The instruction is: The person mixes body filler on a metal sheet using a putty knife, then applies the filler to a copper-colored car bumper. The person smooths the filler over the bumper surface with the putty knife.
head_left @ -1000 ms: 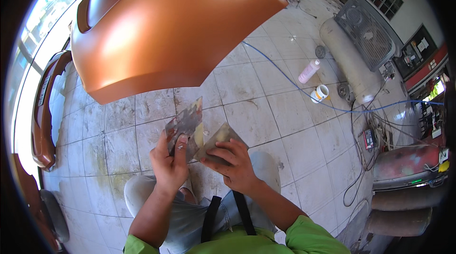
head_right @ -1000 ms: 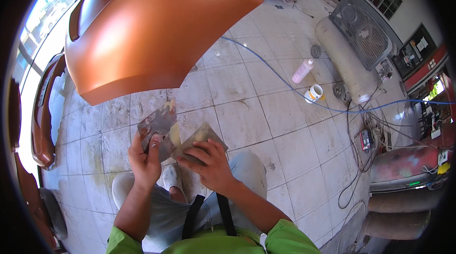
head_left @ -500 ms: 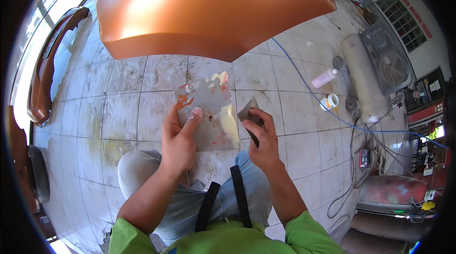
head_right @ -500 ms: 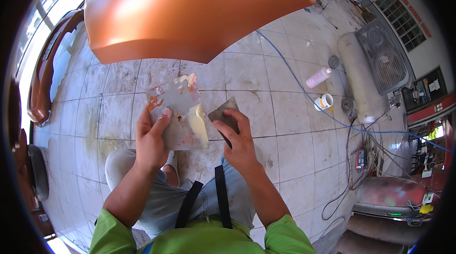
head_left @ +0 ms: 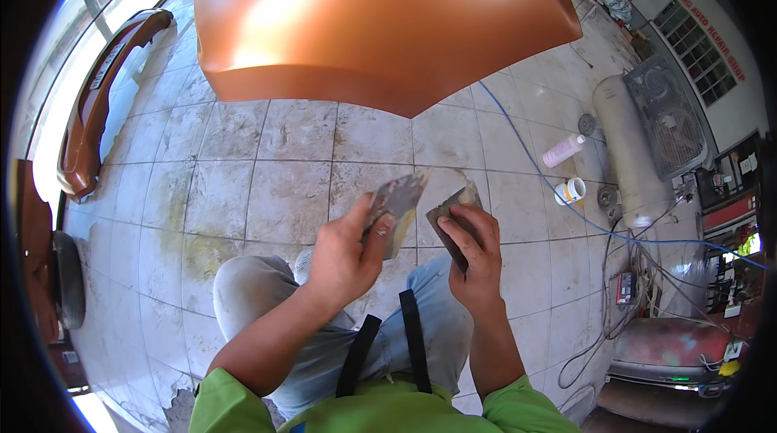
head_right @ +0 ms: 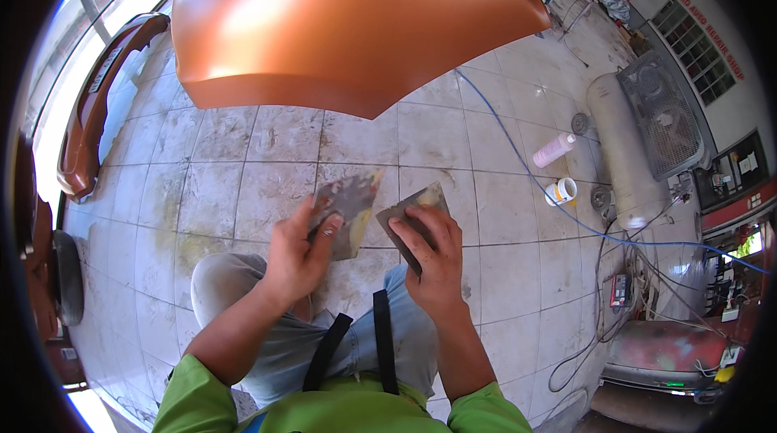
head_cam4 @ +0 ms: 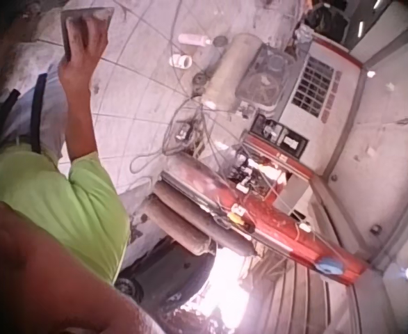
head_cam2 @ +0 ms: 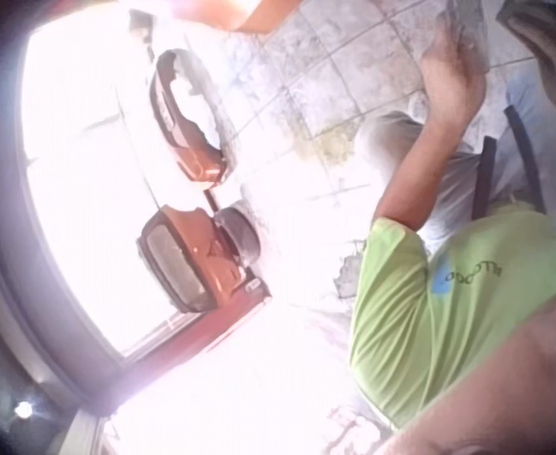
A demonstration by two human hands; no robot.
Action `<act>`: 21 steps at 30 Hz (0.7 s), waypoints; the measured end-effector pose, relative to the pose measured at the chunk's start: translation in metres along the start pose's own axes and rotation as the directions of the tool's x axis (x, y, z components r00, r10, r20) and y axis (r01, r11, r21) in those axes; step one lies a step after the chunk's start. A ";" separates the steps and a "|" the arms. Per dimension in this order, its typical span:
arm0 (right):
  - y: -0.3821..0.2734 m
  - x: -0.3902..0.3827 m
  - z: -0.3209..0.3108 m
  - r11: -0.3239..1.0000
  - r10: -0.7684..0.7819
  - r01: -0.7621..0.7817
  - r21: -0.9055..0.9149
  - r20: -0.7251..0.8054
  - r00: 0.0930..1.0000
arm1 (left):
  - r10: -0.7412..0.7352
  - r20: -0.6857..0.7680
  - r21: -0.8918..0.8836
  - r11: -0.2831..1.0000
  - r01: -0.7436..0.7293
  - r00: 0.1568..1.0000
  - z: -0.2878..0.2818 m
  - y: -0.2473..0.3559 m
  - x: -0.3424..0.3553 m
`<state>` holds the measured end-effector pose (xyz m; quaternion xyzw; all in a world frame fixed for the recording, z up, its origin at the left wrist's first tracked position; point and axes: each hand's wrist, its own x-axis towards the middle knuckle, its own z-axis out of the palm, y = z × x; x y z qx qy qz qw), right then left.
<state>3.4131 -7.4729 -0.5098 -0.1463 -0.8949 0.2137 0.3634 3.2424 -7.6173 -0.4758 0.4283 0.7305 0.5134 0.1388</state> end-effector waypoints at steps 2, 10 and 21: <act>-0.016 0.010 -0.006 0.995 -0.094 0.095 -0.021 0.047 0.994 | 0.091 -0.053 -0.032 0.995 -0.093 0.994 0.005 -0.002 -0.006; -0.045 -0.019 0.014 0.986 -0.138 0.121 0.118 0.147 0.979 | -0.037 -0.326 -0.235 0.971 -0.043 0.945 -0.012 -0.007 0.013; 0.018 0.002 -0.013 0.953 -0.061 0.089 -0.289 0.103 0.993 | -0.327 0.063 -0.638 0.713 0.290 0.943 -0.002 -0.004 0.013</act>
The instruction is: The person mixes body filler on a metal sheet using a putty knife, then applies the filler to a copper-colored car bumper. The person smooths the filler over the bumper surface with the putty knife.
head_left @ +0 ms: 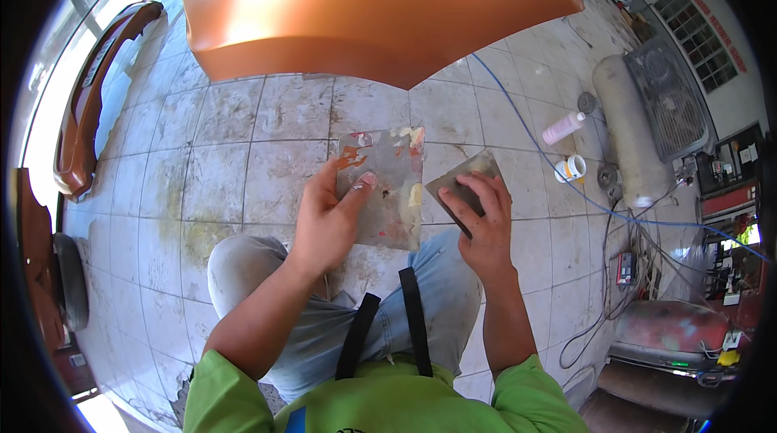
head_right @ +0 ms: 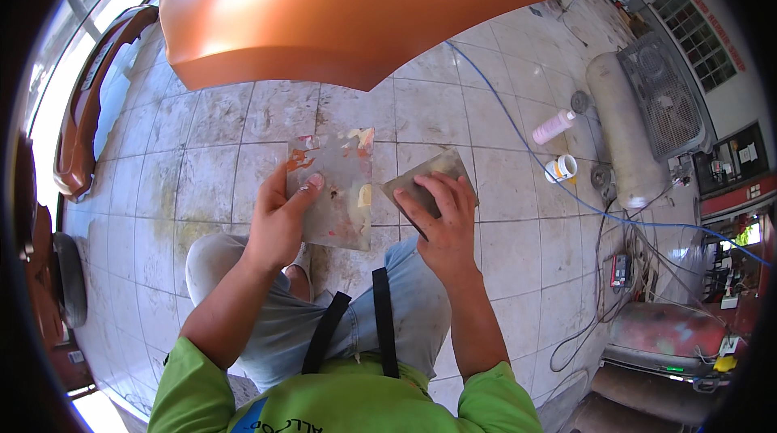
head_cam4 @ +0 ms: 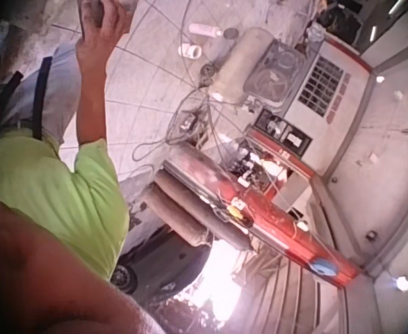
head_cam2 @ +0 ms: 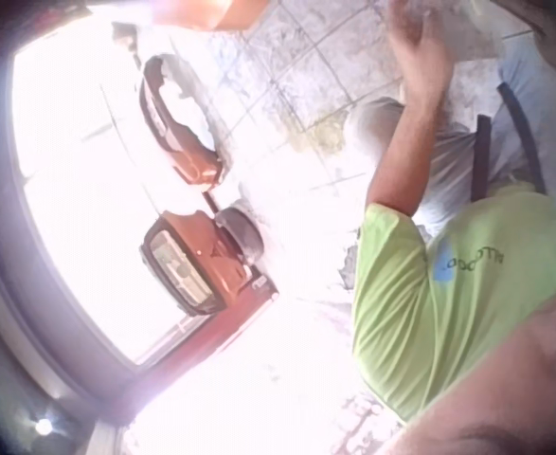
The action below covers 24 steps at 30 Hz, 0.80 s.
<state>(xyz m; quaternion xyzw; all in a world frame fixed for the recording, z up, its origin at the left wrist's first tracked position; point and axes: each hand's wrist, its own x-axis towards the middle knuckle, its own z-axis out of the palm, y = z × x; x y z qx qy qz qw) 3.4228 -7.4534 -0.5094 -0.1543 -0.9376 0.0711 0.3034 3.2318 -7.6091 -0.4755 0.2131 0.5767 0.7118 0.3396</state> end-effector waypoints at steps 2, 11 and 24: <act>-0.003 0.001 -0.010 0.998 0.029 -0.026 0.050 -0.061 0.998 | 0.273 0.106 0.471 0.833 -0.290 0.956 -0.003 -0.003 -0.006; -0.055 -0.016 0.020 0.961 -0.031 -0.003 0.275 0.120 0.992 | 0.465 -0.139 0.351 0.849 -0.396 0.874 -0.001 -0.001 0.002; -0.006 -0.014 0.025 0.907 0.133 -0.122 0.404 0.000 0.991 | -0.054 -0.124 -0.221 0.975 0.026 0.991 -0.003 -0.014 -0.007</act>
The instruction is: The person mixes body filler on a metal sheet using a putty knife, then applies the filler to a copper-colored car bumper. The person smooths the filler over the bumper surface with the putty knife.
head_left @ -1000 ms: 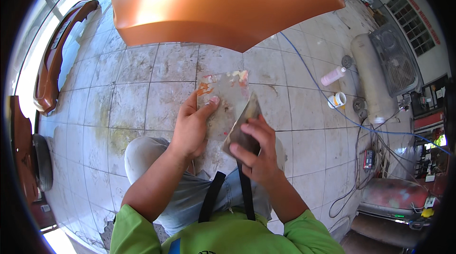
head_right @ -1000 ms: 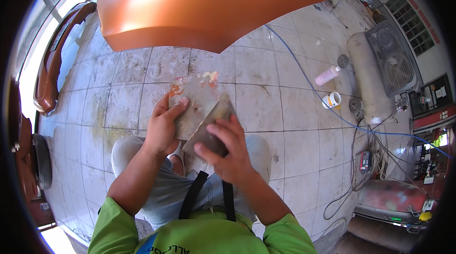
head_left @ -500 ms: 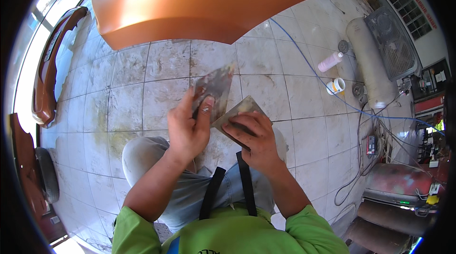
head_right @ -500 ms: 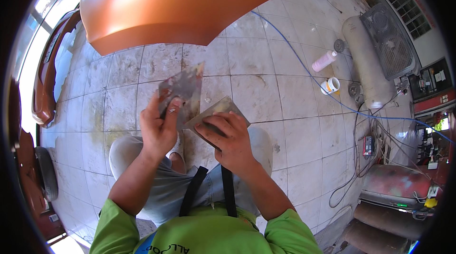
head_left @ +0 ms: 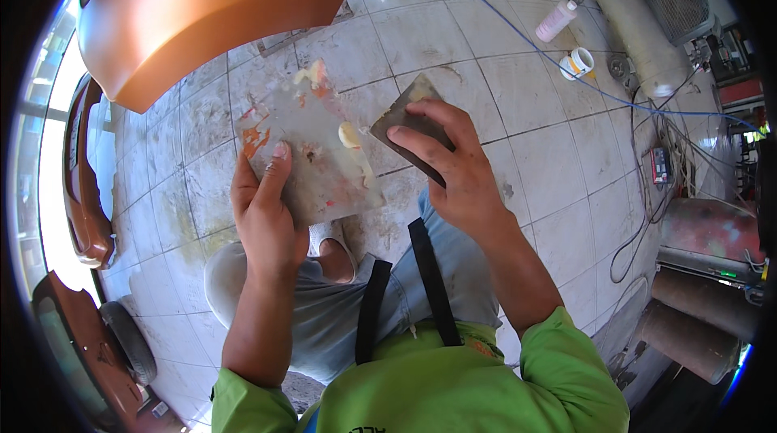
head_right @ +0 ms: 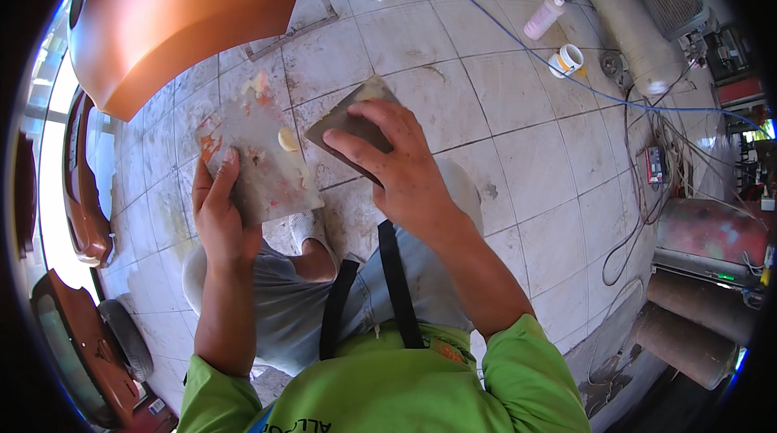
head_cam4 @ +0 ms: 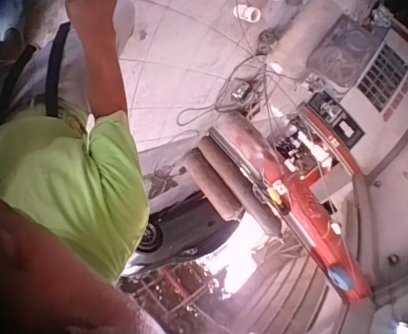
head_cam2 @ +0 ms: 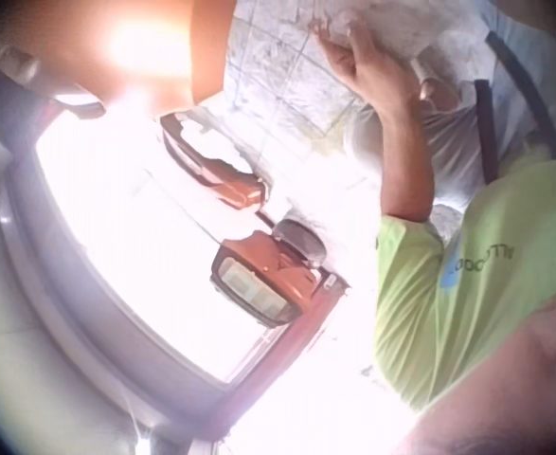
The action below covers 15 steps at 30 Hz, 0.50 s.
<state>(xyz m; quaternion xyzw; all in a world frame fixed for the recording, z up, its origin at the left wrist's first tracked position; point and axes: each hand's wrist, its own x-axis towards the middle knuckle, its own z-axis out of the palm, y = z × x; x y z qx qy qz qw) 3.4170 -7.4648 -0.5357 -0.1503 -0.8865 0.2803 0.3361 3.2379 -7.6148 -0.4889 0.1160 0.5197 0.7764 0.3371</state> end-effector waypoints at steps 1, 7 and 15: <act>-0.009 -0.003 0.000 0.974 0.003 0.005 0.227 -0.034 0.999 | 0.071 0.005 0.044 0.997 -0.071 0.997 0.000 -0.006 0.001; -0.033 -0.030 0.043 0.911 0.046 0.021 0.412 -0.151 0.987 | 0.149 -0.030 0.141 0.979 -0.144 0.988 0.005 -0.011 -0.002; -0.011 -0.028 0.007 0.996 0.063 -0.070 -0.052 -0.135 0.989 | 0.235 0.291 0.763 0.527 -0.373 0.927 0.005 -0.027 -0.015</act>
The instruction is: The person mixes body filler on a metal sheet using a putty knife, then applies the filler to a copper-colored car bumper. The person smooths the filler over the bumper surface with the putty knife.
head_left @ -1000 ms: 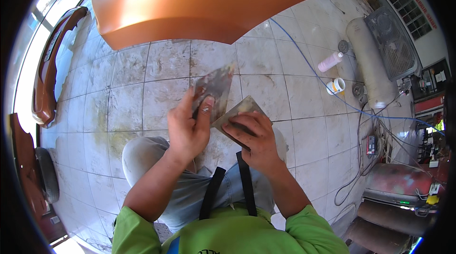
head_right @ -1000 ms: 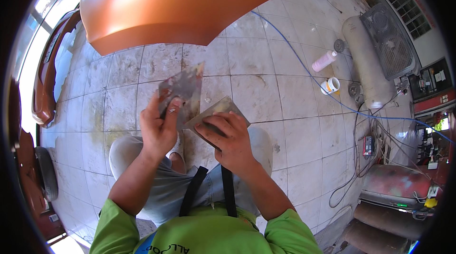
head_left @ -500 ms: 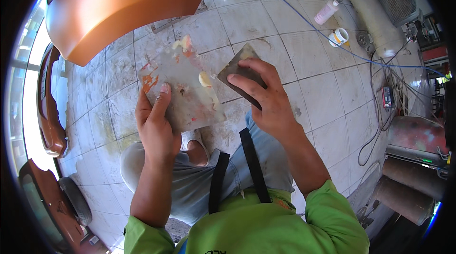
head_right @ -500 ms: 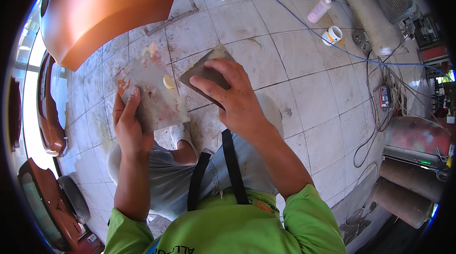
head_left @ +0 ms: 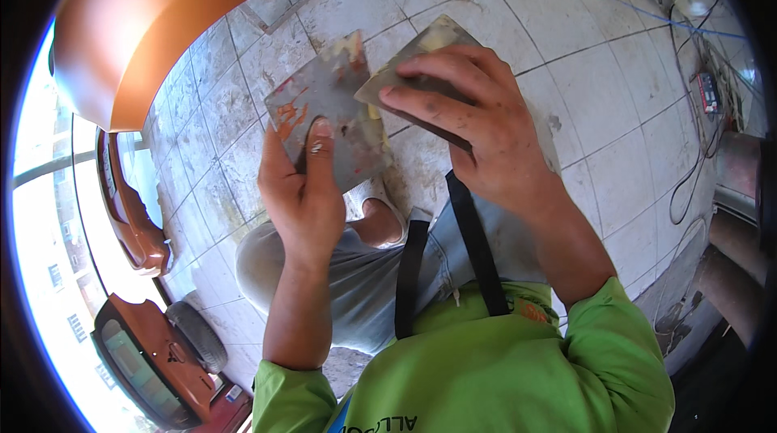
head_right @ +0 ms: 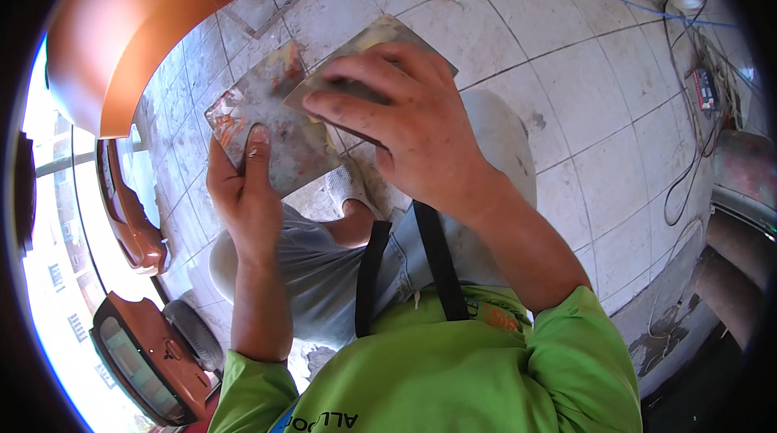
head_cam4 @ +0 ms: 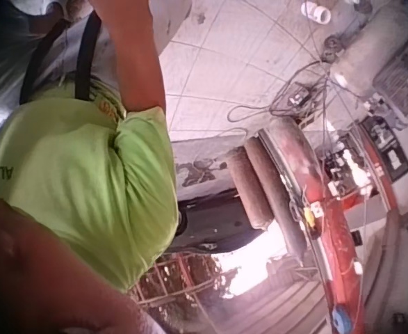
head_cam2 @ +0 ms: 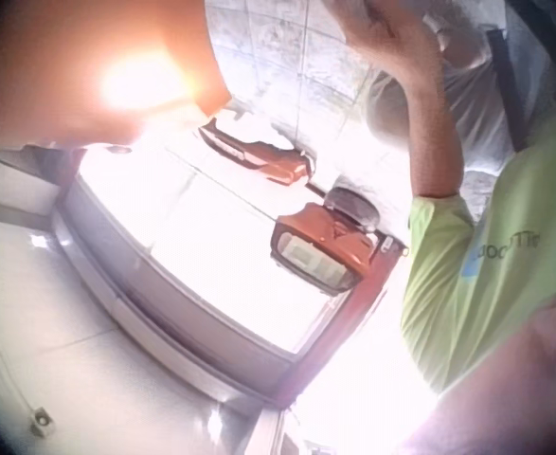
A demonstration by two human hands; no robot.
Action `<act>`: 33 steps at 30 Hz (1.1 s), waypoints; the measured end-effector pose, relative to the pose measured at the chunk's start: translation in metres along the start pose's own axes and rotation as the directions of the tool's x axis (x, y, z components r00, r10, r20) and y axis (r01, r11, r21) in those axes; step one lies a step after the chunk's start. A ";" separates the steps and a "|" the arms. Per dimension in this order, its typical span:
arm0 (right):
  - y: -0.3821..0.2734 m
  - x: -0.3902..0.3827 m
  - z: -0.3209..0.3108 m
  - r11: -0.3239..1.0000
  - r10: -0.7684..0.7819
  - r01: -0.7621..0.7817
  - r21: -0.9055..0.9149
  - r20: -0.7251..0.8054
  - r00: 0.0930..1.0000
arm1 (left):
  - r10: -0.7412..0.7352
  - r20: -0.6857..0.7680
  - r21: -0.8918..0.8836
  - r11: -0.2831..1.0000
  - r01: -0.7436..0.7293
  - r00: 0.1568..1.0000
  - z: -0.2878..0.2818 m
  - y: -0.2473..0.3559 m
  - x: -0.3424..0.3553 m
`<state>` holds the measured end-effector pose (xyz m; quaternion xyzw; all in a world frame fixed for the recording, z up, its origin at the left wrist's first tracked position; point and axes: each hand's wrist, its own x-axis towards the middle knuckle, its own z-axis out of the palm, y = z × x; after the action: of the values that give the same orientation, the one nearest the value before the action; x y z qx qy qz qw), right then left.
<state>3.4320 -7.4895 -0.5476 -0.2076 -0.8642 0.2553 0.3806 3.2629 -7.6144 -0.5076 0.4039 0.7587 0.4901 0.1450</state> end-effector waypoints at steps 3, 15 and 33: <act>-0.013 -0.011 0.015 0.998 -0.044 0.041 0.038 0.088 0.995 | 0.075 -0.064 -0.076 0.994 -0.080 0.995 0.001 -0.007 0.003; -0.028 -0.009 0.025 0.945 -0.089 0.118 0.304 -0.108 0.990 | -0.340 -0.002 -0.594 0.757 0.273 0.940 -0.022 0.001 0.018; -0.027 -0.005 0.027 0.990 -0.128 0.130 0.045 -0.039 0.991 | 0.130 -0.069 -0.038 0.990 -0.133 0.989 -0.022 0.004 -0.008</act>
<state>3.4103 -7.5208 -0.5501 -0.1467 -0.8625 0.2469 0.4166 3.2563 -7.6335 -0.4946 0.4331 0.7243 0.5279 0.0957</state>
